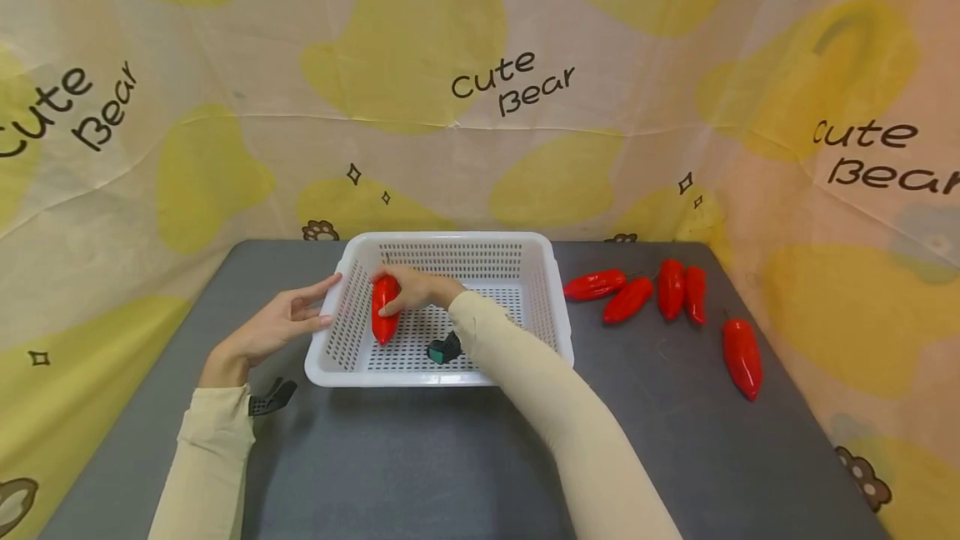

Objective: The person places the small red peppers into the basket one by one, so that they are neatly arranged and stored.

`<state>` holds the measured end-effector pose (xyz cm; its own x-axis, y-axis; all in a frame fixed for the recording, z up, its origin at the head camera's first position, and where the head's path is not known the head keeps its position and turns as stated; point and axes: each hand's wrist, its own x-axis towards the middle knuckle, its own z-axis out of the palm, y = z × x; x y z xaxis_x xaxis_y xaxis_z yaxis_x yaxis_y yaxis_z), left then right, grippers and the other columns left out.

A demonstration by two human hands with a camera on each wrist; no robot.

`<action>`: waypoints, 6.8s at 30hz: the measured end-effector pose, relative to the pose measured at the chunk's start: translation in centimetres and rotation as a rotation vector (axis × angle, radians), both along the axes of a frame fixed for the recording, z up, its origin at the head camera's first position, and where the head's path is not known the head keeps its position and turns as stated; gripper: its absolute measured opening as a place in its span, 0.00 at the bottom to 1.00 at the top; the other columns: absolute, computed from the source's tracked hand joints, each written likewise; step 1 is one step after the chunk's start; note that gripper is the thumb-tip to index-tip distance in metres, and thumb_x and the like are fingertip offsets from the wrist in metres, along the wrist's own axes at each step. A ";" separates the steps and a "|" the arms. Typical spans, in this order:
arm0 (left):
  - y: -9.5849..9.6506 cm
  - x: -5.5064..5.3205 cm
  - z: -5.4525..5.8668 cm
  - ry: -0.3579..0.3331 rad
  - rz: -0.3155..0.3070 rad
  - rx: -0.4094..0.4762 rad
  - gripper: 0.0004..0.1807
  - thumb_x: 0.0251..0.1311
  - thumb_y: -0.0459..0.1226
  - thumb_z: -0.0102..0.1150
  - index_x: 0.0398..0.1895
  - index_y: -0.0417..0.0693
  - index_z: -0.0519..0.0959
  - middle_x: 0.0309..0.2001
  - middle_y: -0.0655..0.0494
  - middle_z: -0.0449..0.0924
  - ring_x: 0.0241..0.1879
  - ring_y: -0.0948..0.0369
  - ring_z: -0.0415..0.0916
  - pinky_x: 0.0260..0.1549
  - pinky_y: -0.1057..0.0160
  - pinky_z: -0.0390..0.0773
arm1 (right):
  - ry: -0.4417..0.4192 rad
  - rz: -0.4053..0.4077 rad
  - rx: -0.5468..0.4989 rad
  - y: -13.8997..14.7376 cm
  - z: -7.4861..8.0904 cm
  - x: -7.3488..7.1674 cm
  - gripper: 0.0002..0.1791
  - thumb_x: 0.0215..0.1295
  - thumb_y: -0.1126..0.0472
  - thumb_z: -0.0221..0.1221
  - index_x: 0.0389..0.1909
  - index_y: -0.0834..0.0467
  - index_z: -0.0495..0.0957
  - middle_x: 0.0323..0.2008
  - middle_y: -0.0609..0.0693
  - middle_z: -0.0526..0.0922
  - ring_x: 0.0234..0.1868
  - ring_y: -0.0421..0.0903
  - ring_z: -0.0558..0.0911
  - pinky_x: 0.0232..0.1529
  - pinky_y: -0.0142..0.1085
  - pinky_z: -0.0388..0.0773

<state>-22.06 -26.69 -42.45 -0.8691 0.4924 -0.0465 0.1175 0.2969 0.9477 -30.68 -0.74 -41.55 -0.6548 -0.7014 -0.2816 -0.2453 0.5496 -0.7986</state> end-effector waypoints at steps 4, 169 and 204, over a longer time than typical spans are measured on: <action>0.0 0.0 0.0 0.003 0.017 -0.028 0.43 0.68 0.35 0.60 0.81 0.47 0.49 0.78 0.36 0.55 0.69 0.35 0.67 0.60 0.46 0.79 | -0.007 0.001 0.016 0.2 -0.3 -0.1 0.33 0.65 0.62 0.65 0.71 0.49 0.66 0.66 0.56 0.69 0.62 0.53 0.71 0.56 0.40 0.80; 0.5 -0.1 -0.1 0.018 0.070 -0.040 0.43 0.66 0.34 0.62 0.80 0.43 0.52 0.73 0.32 0.63 0.65 0.35 0.73 0.52 0.55 0.84 | -0.081 -0.416 0.097 31.9 2.7 1.6 0.39 0.79 0.48 0.49 0.79 0.64 0.47 0.74 0.72 0.57 0.67 0.70 0.71 0.67 0.57 0.73; 1.1 0.0 0.0 0.014 0.034 0.042 0.42 0.67 0.31 0.60 0.80 0.40 0.50 0.77 0.33 0.57 0.65 0.48 0.75 0.49 0.65 0.82 | 0.113 -0.378 0.344 30.4 0.0 -0.7 0.42 0.75 0.42 0.51 0.76 0.68 0.55 0.72 0.75 0.61 0.62 0.67 0.74 0.67 0.61 0.69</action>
